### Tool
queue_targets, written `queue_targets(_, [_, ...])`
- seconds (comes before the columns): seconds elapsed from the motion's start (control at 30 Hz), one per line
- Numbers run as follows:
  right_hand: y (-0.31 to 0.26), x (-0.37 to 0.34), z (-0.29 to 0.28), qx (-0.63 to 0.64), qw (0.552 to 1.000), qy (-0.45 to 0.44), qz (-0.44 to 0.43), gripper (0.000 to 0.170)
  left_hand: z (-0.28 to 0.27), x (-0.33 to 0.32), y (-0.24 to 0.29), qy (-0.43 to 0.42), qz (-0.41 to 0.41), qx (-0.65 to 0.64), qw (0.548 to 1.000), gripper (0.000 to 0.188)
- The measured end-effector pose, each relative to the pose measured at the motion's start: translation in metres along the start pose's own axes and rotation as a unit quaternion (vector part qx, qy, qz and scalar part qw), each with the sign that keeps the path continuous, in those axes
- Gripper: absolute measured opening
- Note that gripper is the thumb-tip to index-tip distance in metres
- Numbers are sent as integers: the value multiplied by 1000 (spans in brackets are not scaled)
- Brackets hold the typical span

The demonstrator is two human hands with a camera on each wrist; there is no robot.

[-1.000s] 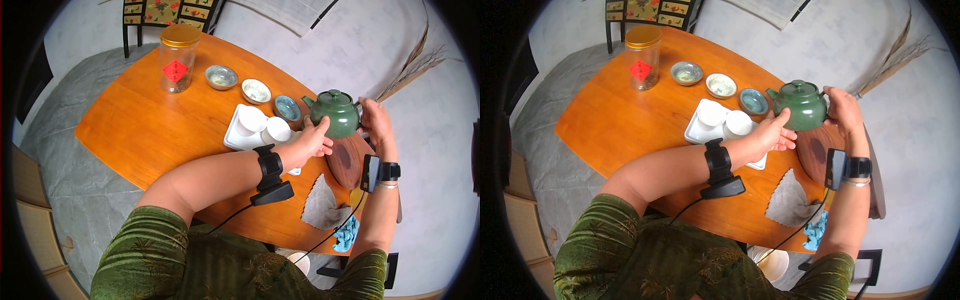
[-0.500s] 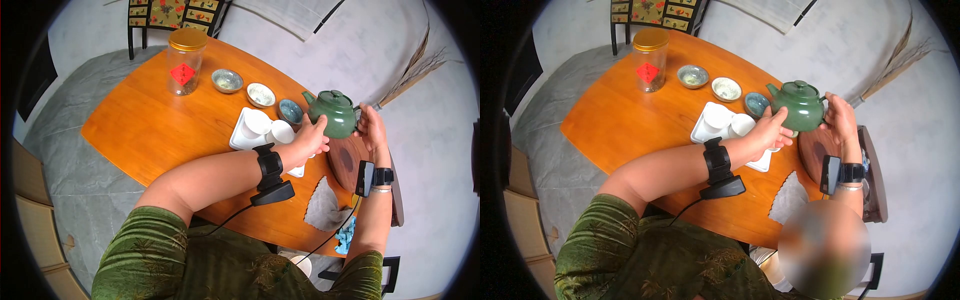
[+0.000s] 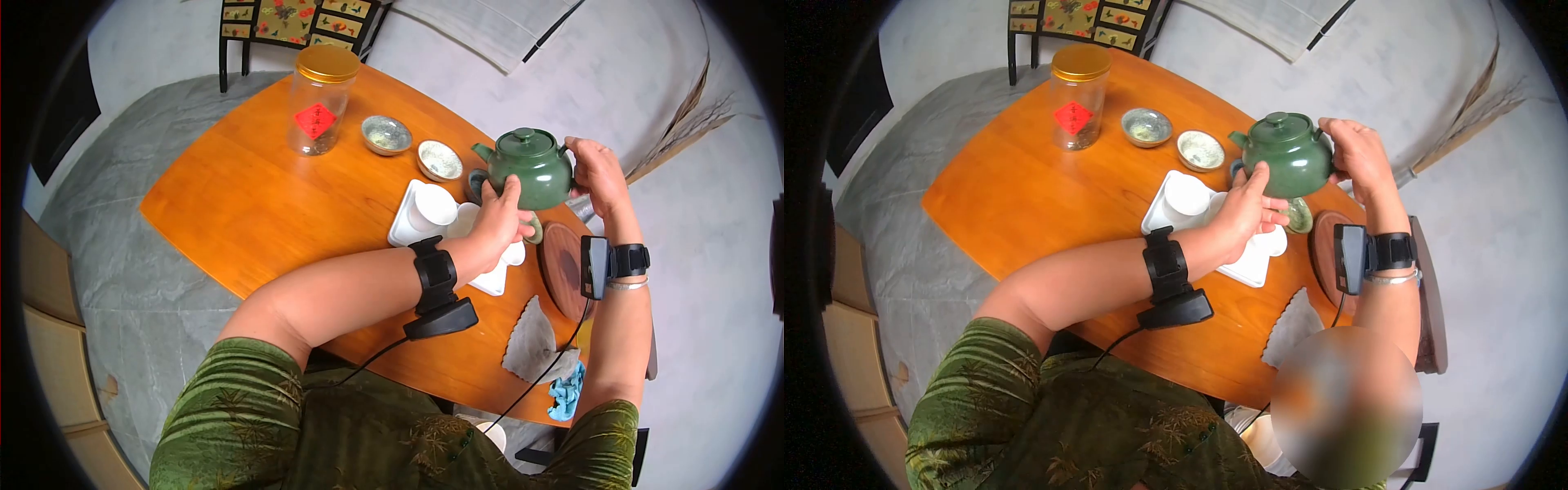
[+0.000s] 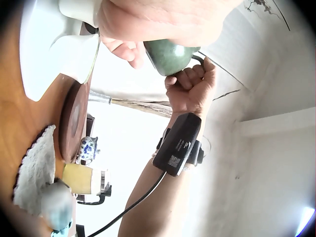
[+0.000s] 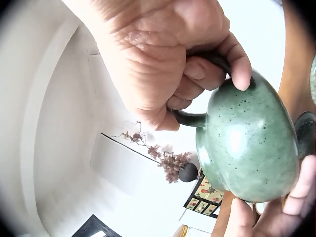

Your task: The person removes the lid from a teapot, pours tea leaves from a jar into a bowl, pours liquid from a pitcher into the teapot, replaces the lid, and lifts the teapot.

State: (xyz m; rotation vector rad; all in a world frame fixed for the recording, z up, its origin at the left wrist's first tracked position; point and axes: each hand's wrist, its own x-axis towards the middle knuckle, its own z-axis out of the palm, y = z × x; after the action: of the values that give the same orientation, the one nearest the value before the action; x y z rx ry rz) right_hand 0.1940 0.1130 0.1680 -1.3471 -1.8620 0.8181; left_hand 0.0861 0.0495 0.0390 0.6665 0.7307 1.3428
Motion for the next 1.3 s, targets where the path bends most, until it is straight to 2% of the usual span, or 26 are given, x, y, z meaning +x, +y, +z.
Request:
queue_targets(0.2, [-24, 16, 21, -69, 997, -29, 3, 25, -13, 9, 5, 4, -17, -58, 998, 57])
queue_targets(0.6, [-36, 25, 33, -140, 988, -57, -16, 31, -17, 11, 6, -15, -31, -116, 993, 55])
queue_targets(1.3, [-45, 23, 38, -150, 987, -49, -10, 30, -22, 12, 11, -28, -25, -125, 991, 55])
